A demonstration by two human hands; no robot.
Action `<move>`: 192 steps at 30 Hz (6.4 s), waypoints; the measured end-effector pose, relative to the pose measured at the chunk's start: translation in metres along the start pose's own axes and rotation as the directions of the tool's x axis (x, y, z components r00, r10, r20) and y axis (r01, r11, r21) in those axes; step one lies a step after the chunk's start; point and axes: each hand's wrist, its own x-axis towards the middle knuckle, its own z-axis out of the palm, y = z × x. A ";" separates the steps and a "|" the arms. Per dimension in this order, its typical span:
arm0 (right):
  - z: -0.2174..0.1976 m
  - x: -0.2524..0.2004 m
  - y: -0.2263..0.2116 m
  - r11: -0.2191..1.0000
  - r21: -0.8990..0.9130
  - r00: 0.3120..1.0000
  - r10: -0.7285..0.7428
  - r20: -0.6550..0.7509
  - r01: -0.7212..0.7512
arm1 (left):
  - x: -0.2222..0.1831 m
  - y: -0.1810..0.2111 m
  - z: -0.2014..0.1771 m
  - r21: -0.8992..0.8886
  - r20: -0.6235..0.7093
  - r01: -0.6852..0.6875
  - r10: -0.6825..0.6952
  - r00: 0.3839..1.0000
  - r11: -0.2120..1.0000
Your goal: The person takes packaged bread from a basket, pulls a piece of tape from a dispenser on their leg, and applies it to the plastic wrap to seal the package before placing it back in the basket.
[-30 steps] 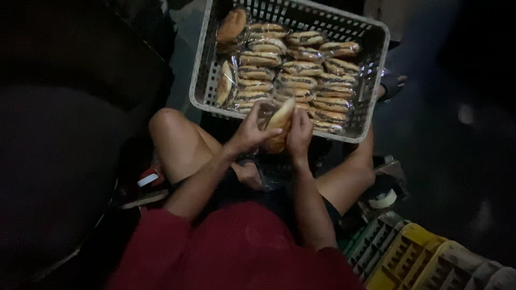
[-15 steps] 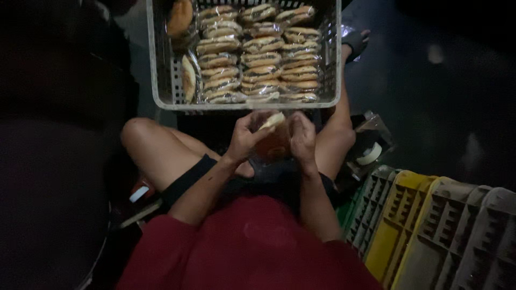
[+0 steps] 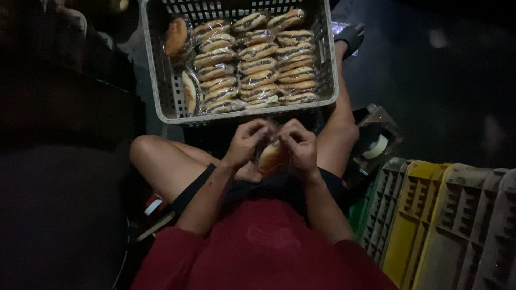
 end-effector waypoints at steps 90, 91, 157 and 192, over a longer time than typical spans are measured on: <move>0.062 0.130 0.191 0.990 -0.138 0.999 0.037 0.035 -0.032 | 0.070 -0.114 -0.305 0.570 -0.796 0.291 0.429 0.426 0.769; 0.086 0.142 0.193 0.970 -0.178 0.986 0.168 -0.005 -0.167 | 0.053 -0.100 -0.300 0.562 -0.785 0.160 0.463 0.412 0.812; 0.004 0.003 0.000 0.929 -0.336 0.964 0.072 -0.255 -0.158 | -0.001 -0.019 0.042 0.380 -0.256 -0.022 0.128 0.958 0.925; -0.223 -0.144 0.053 0.436 -0.325 0.444 0.202 -0.873 -0.839 | 0.021 -0.048 0.114 0.525 -0.211 0.082 0.036 0.977 0.847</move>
